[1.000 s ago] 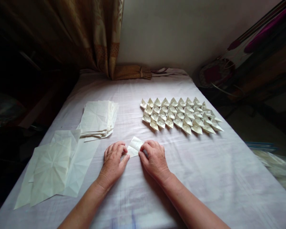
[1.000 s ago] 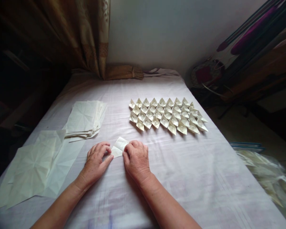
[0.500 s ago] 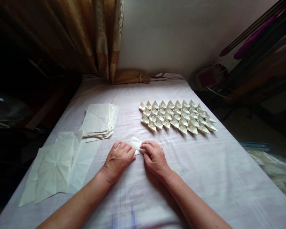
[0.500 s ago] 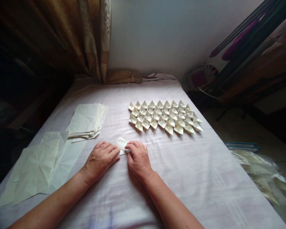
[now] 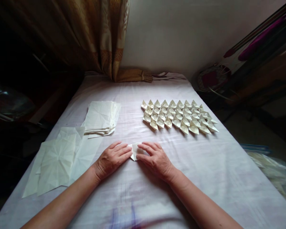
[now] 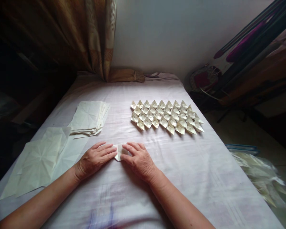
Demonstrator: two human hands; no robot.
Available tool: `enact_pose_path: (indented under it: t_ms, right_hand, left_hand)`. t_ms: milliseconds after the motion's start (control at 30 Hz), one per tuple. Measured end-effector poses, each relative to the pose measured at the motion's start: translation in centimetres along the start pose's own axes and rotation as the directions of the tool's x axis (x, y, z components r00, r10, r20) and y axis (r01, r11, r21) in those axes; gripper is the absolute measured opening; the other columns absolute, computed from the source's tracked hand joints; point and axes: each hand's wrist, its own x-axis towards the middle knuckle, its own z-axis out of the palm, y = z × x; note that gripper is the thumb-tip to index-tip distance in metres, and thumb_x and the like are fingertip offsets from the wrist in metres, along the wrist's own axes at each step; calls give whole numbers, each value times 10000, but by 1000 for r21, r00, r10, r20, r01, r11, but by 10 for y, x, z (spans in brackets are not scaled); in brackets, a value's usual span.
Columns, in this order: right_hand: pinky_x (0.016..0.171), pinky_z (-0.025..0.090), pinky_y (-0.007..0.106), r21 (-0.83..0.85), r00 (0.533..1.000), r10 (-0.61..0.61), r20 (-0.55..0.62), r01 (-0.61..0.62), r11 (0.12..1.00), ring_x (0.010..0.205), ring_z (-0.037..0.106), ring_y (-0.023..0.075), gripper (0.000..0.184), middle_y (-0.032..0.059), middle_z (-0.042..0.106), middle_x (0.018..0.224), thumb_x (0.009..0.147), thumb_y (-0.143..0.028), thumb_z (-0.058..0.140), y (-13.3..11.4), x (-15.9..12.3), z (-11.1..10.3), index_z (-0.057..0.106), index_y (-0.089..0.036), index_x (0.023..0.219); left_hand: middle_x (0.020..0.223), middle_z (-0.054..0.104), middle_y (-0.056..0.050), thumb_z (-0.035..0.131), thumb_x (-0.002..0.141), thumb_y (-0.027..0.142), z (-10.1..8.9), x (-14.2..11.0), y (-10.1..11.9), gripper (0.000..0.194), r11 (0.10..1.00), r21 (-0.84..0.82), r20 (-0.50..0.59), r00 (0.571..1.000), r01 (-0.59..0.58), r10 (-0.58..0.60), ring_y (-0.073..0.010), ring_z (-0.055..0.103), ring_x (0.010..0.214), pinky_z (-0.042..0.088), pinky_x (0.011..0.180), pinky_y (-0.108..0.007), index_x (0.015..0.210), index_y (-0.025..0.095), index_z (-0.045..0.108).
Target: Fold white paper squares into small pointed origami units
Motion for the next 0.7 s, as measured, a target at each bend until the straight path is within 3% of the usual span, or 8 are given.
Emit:
enact_pose_path:
  t_ms: [167, 367, 533, 700]
  right_hand:
    - [935, 433, 365, 43, 991, -126, 53, 123, 991, 1109, 604, 193, 188, 14, 721, 1138, 958, -177, 543, -1, 2, -3, 704, -250, 1024]
    - [920, 414, 359, 115, 981, -85, 172, 66, 991, 1078, 605, 191, 146, 9, 710, 1155, 945, -248, 587, 10, 13, -8, 703, -268, 1032]
    - [904, 409, 372, 125, 966, -164, 201, 141, 982, 1090, 589, 217, 169, 41, 683, 1211, 929, -298, 609, 21, 21, -5, 715, -298, 1060]
    - [954, 384, 413, 243, 982, -45, 183, -1, 970, 1146, 574, 236, 97, 40, 692, 1184, 906, -292, 629, 24, 20, 3, 723, -270, 908]
  left_hand:
    - [1098, 727, -75, 495, 937, 94, -3, -7, 20, 282, 998, -57, 34, 999, 33, -31, -200, 649, 1085, 487, 1008, -389, 1147, 193, 655]
    - [1199, 689, -83, 435, 935, 79, 2, -17, 33, 367, 989, -82, 56, 992, 119, -115, -209, 618, 1144, 467, 1029, -394, 1233, 193, 617]
    - [1171, 689, -88, 396, 941, 78, 6, -17, 34, 365, 989, -63, 33, 991, 131, -129, -211, 612, 1116, 460, 1022, -411, 1210, 164, 627]
    - [1190, 682, -81, 371, 962, 89, 4, -20, 34, 379, 991, -73, 17, 993, 117, -116, -198, 591, 1162, 442, 1055, -392, 1234, 172, 622]
